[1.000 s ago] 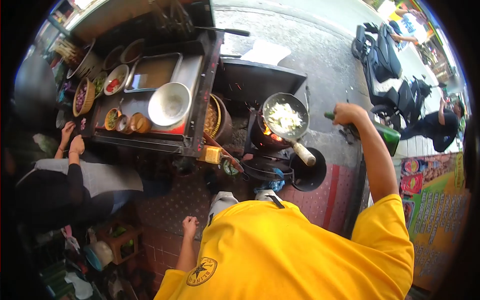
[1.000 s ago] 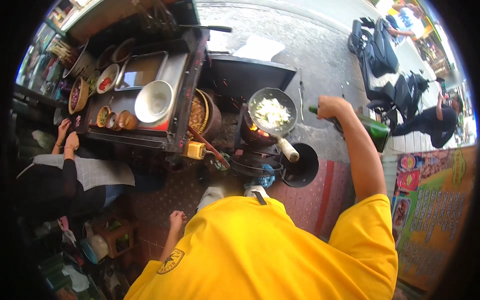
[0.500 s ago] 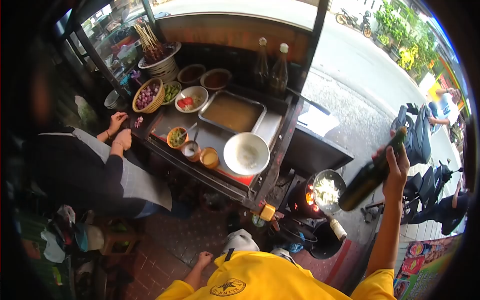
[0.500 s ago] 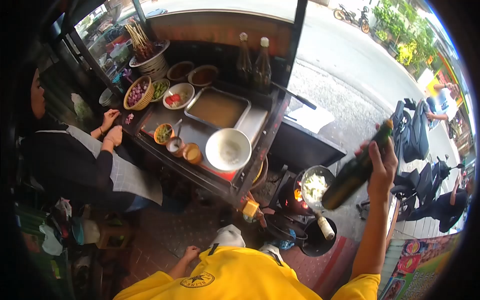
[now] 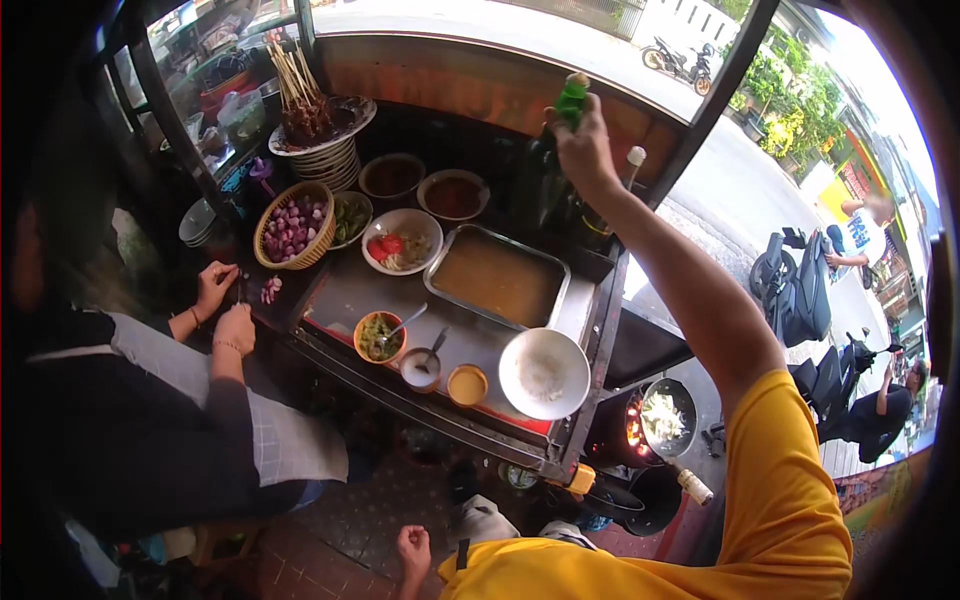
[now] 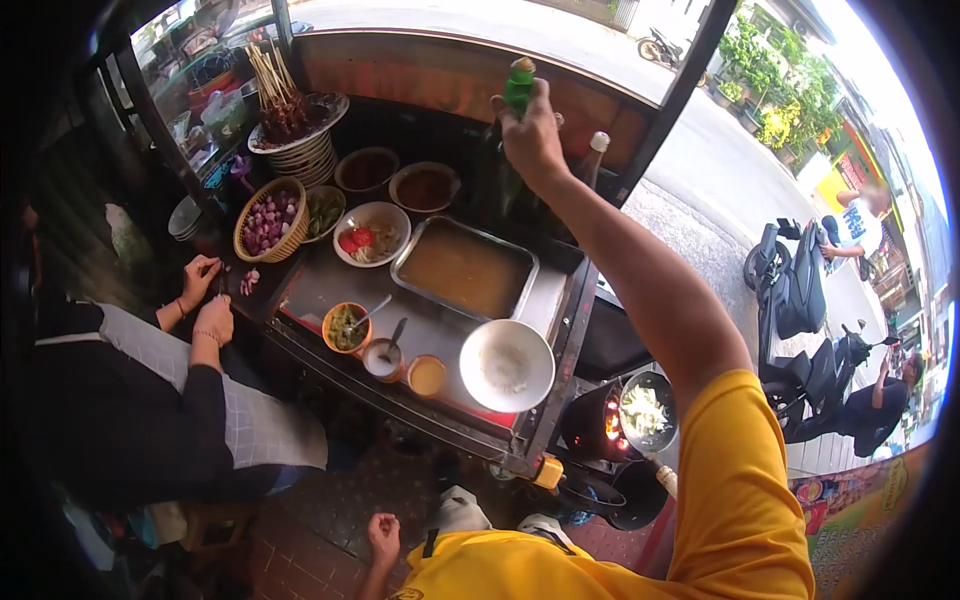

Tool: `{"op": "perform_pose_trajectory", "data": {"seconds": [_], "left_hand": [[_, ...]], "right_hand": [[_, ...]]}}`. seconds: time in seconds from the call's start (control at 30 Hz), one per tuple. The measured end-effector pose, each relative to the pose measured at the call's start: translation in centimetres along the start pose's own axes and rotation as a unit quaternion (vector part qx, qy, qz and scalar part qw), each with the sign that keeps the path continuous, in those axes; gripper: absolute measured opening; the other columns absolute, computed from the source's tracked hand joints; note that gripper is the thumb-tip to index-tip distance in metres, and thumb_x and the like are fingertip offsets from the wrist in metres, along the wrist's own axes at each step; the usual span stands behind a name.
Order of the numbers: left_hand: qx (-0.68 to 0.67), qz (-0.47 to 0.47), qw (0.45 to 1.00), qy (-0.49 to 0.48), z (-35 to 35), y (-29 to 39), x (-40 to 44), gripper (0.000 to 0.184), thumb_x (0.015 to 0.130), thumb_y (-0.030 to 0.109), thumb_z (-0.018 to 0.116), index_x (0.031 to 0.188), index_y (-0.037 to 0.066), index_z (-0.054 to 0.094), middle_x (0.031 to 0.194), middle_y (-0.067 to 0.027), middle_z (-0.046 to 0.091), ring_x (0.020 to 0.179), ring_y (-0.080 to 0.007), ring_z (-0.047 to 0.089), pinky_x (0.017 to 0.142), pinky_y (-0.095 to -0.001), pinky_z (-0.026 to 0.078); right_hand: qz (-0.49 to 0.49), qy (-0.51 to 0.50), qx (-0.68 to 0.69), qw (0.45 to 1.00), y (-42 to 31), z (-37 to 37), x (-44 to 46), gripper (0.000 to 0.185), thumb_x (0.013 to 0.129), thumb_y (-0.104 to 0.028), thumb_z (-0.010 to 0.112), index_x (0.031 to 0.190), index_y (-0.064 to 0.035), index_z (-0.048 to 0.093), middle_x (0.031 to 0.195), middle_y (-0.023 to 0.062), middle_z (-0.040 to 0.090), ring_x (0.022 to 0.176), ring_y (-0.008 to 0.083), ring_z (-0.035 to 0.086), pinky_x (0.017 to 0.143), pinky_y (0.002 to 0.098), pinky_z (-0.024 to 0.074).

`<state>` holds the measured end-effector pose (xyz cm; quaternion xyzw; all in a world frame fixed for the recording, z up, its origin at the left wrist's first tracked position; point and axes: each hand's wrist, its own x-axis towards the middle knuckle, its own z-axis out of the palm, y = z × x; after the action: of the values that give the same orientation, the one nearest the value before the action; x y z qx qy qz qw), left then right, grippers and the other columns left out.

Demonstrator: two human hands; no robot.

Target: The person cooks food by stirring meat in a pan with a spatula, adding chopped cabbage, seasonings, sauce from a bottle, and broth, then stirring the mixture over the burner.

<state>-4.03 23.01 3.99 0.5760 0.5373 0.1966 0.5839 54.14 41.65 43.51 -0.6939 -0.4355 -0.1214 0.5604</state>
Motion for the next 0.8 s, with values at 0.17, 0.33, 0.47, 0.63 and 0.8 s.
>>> {"op": "perform_pose_trajectory", "data": {"seconds": [0.17,0.33,0.47,0.63,0.8], "left_hand": [[0.012,0.035,0.998,0.060,-0.5,3.8,-1.7,0.017,0.079,0.004,0.064,0.094,0.004,0.056,0.077,-0.0020,0.057,0.067,-0.0084,0.054,0.061,-0.0221,0.045],[0.104,0.138,0.985,0.022,-0.5,15.5,-1.6,0.022,0.074,0.008,0.066,0.093,0.003,0.056,0.074,-0.0074,0.060,0.065,-0.0134,0.057,0.058,-0.0255,0.045],[0.090,0.331,0.939,0.018,0.0,23.0,2.4,0.023,0.073,0.008,0.065,0.093,0.002,0.055,0.076,-0.0084,0.057,0.064,-0.0169,0.054,0.060,-0.0281,0.045],[-0.034,0.484,0.874,-0.003,2.4,34.6,9.2,0.027,0.079,0.006,0.057,0.102,-0.003,0.048,0.098,-0.0130,0.051,0.087,-0.0218,0.050,0.080,-0.0324,0.041],[-0.208,0.458,0.858,-0.107,13.6,48.3,16.1,0.029,0.086,0.010,0.061,0.111,-0.001,0.050,0.105,-0.0095,0.052,0.097,-0.0167,0.050,0.089,-0.0301,0.040]], "right_hand": [[0.046,-0.032,-0.071,0.996,3.7,4.5,0.8,0.037,0.089,-0.024,0.060,0.115,-0.0096,0.038,0.100,0.0263,0.060,0.098,0.0452,0.057,0.081,0.0466,0.0431],[0.107,-0.026,-0.073,0.991,7.2,6.5,-0.3,0.042,0.089,-0.024,0.060,0.119,-0.0084,0.036,0.105,0.0270,0.059,0.104,0.0449,0.055,0.086,0.0453,0.0424],[0.154,0.004,-0.111,0.982,10.3,7.4,-0.2,0.043,0.088,-0.024,0.060,0.117,0.0004,0.040,0.109,0.0313,0.056,0.108,0.0469,0.051,0.089,0.0467,0.0421],[0.180,0.024,-0.136,0.974,5.0,5.3,-2.7,0.046,0.082,-0.014,0.062,0.119,0.0037,0.040,0.103,0.0296,0.058,0.098,0.0441,0.057,0.087,0.0458,0.0448],[0.143,-0.025,0.105,0.984,0.0,-0.4,-15.6,0.039,0.084,-0.006,0.061,0.120,0.0026,0.047,0.097,0.0133,0.063,0.091,0.0166,0.061,0.079,0.0304,0.0494]]}}
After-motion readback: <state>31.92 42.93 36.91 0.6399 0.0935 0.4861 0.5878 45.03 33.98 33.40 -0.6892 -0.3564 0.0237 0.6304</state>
